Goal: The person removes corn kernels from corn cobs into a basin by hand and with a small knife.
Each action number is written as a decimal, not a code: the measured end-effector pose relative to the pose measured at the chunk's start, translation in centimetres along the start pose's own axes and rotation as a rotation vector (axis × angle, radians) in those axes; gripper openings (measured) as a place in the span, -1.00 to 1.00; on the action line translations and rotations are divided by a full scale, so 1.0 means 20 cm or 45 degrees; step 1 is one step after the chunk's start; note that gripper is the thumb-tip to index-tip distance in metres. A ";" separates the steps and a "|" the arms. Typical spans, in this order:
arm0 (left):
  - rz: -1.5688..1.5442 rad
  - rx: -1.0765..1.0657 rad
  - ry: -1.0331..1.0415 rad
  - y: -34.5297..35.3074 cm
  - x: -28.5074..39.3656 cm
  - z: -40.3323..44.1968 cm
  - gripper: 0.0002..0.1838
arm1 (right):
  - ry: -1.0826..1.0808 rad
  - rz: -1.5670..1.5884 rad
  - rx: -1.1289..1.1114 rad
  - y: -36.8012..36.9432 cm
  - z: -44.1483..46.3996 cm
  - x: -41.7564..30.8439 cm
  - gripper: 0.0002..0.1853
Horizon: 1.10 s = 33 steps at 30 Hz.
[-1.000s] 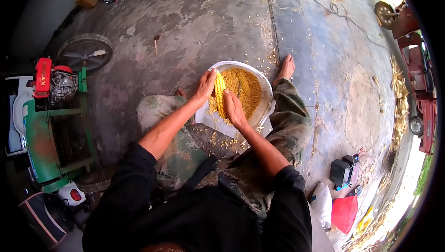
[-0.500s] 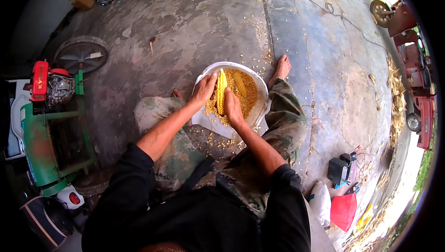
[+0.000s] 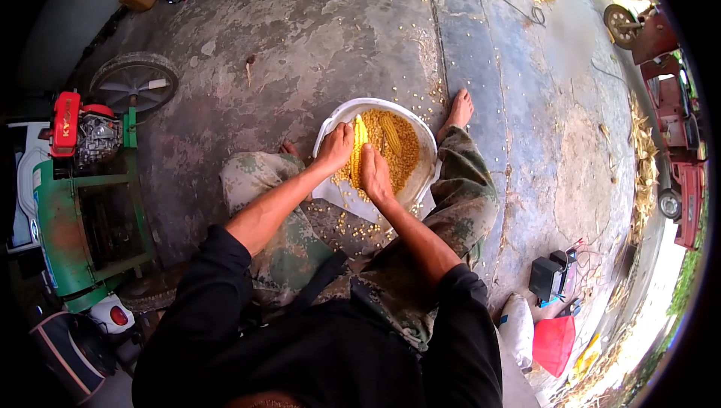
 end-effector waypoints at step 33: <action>-0.209 -0.037 0.041 0.03 -0.02 0.00 -0.61 | 0.068 0.153 0.175 -0.05 0.06 0.07 -0.34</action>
Point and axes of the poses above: each hand's wrist, its own z-axis towards the middle knuckle, its own y-axis out of the palm, x = y × z, the point moved 10 cm from there along z, towards the middle knuckle, and after that the axes turned 8 degrees about x, right-handed, at the moved point
